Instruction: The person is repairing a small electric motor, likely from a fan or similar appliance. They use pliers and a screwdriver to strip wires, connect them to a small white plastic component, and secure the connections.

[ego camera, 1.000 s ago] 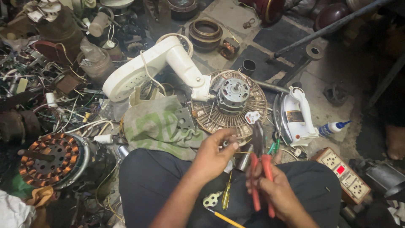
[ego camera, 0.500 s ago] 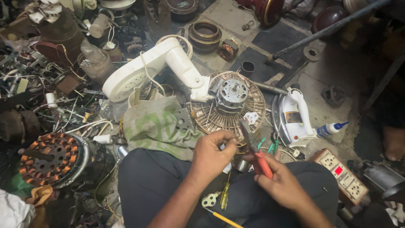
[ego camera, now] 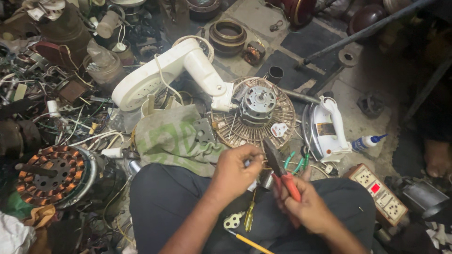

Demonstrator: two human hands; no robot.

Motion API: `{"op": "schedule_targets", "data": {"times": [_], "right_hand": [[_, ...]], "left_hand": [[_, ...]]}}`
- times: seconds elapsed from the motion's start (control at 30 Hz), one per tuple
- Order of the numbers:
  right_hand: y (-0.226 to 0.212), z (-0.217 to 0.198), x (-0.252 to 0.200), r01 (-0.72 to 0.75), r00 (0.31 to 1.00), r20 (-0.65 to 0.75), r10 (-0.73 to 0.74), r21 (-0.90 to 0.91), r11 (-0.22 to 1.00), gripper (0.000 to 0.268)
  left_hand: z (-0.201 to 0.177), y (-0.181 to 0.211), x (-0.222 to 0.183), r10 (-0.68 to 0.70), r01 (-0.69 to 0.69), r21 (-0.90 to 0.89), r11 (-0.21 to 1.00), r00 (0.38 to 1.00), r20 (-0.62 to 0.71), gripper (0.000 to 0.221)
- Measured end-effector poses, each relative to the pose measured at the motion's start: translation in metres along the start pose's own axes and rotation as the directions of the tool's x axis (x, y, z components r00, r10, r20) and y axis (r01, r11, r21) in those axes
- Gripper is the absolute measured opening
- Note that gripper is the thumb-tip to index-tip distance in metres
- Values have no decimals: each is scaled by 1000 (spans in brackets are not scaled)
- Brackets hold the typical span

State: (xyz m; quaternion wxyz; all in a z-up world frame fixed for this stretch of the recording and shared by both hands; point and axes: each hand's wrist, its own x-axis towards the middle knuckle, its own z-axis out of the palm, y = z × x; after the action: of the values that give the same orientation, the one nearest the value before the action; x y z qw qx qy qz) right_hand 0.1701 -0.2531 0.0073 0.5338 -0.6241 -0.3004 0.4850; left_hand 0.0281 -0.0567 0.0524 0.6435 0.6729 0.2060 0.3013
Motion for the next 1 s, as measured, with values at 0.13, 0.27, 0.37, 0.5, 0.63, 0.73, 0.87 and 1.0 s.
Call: {"op": "schedule_targets", "data": {"times": [0.13, 0.27, 0.37, 0.5, 0.63, 0.73, 0.87, 1.0], "right_hand": [[-1, 17, -1, -39, 994, -71, 77, 438, 898, 25], [-14, 24, -4, -100, 984, -140, 108, 61, 993, 50], [-20, 28, -7, -227, 966, -150, 213, -86, 970, 62], [-24, 38, -2, -10, 995, -101, -11, -202, 979, 58], [-28, 43, 1, 301, 938, -43, -345, -393, 869, 53], [-28, 42, -2, 215, 939, -111, -325, -547, 809, 51], [-20, 38, -3, 216, 917, -145, -372, -604, 767, 46], [-15, 26, -6, 125, 984, -86, -156, -288, 949, 14]], "left_hand": [[-1, -25, 1, -129, 124, -189, 974, 992, -13, 10], [-2, -39, 3, -173, 160, -215, 963, 984, -45, 9], [4, -43, 2, -122, 106, -204, 973, 991, -64, 7], [7, -33, -3, -88, 80, -100, 992, 993, -74, 8], [8, -10, -6, -166, 169, 22, 985, 980, -110, 12], [4, 9, -7, -71, 92, 197, 976, 991, -110, 13], [-6, 31, -7, 111, -108, 479, 871, 994, 22, 13], [-22, 31, 5, -146, 23, 470, 882, 963, 227, 17]]}}
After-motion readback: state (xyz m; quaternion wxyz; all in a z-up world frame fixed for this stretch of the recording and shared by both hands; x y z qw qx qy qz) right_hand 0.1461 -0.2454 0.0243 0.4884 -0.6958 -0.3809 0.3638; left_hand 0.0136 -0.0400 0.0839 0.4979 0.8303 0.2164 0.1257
